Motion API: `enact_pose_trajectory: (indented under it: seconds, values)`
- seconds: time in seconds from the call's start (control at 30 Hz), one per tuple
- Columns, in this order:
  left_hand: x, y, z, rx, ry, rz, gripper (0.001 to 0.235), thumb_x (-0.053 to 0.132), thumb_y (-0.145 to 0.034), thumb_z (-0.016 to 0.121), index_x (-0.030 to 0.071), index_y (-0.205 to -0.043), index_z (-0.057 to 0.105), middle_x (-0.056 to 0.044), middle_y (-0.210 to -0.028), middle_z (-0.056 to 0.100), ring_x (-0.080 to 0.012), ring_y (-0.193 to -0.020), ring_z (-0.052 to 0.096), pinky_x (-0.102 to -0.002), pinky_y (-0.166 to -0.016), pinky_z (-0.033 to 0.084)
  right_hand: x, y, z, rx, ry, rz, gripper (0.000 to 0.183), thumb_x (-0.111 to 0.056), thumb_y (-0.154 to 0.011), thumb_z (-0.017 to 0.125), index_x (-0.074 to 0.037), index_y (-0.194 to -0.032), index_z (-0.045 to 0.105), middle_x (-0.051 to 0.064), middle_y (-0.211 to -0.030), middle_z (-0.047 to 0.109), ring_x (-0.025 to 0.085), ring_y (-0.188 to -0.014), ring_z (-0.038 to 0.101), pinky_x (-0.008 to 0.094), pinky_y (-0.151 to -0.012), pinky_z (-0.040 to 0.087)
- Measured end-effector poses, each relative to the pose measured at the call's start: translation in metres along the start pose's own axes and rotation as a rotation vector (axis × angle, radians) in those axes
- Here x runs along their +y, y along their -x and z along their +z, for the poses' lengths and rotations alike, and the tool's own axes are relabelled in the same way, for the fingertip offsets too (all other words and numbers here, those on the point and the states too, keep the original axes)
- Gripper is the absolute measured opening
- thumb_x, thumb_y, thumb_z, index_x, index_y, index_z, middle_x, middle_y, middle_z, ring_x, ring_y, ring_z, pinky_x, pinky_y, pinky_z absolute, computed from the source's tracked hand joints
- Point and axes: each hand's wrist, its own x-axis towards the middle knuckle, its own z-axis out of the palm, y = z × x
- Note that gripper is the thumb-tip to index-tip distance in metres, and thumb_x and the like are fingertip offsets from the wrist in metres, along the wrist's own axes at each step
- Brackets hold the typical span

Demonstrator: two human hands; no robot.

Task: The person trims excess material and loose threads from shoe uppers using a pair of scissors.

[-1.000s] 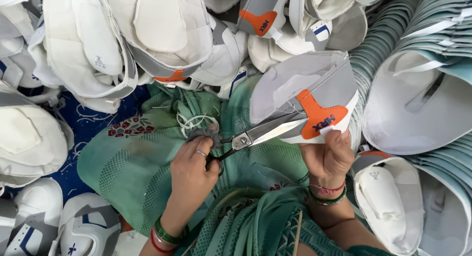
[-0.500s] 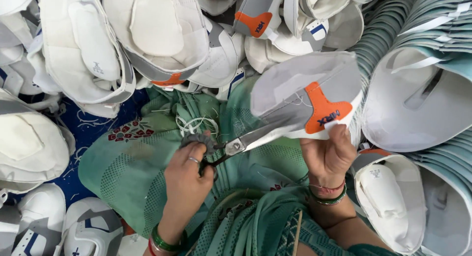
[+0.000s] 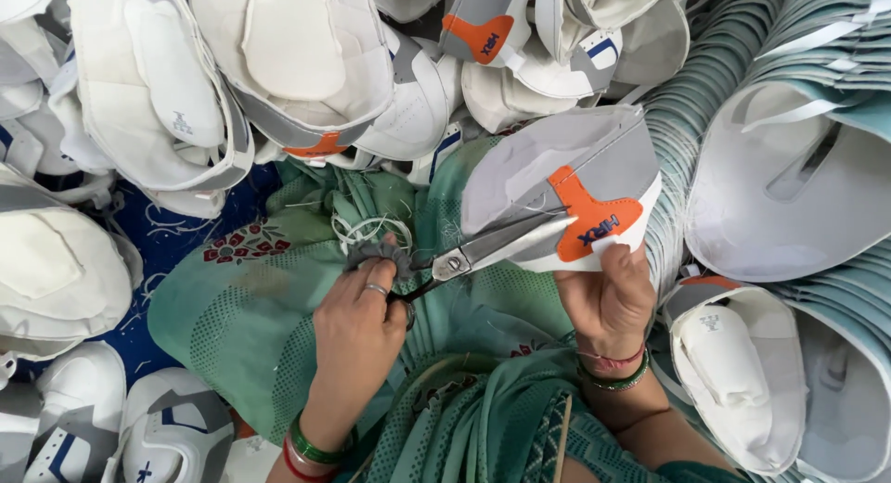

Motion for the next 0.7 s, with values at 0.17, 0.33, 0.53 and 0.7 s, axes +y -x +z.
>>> enact_pose_trajectory:
  seconds: [0.17, 0.33, 0.53, 0.7]
  values:
    - [0.009, 0.004, -0.001, 0.011, 0.088, -0.076, 0.034, 0.000, -0.072, 0.068, 0.003, -0.106, 0.068, -0.012, -0.100, 0.073, -0.0342, -0.086, 0.068, -0.045, -0.075, 0.055, -0.001, -0.002, -0.001, 0.027, 0.037, -0.046, 0.072, -0.017, -0.102, 0.074, -0.004, -0.161, 0.037, 0.010, -0.158, 0.050, 0.028, -0.150, 0.045, 0.051, -0.130, 0.031]
    - [-0.003, 0.013, 0.013, 0.067, 0.108, -0.001, 0.034, 0.001, -0.073, 0.068, 0.002, -0.106, 0.065, -0.014, -0.101, 0.070, -0.0353, -0.088, 0.068, -0.045, -0.077, 0.056, -0.004, -0.004, -0.012, 0.037, 0.009, -0.048, 0.067, -0.018, -0.101, 0.074, -0.002, -0.157, 0.041, 0.010, -0.158, 0.051, 0.026, -0.151, 0.046, 0.050, -0.132, 0.030]
    - [-0.005, 0.014, 0.016, 0.106, -0.028, -0.035, 0.035, 0.001, -0.071, 0.068, 0.001, -0.106, 0.065, -0.016, -0.103, 0.070, -0.0378, -0.090, 0.066, -0.048, -0.081, 0.054, -0.005, 0.000, -0.024, 0.048, -0.075, -0.027, 0.060, -0.018, -0.102, 0.074, -0.001, -0.154, 0.047, 0.010, -0.155, 0.055, 0.026, -0.149, 0.047, 0.051, -0.131, 0.030]
    - [0.000, 0.005, 0.008, 0.163, -0.097, 0.067, 0.035, -0.001, -0.074, 0.065, -0.003, -0.109, 0.061, -0.021, -0.113, 0.068, -0.0413, -0.099, 0.065, -0.051, -0.090, 0.053, -0.003, -0.001, -0.022, 0.017, -0.073, -0.002, 0.066, -0.016, -0.101, 0.073, 0.000, -0.157, 0.041, 0.012, -0.157, 0.053, 0.029, -0.151, 0.045, 0.054, -0.131, 0.030]
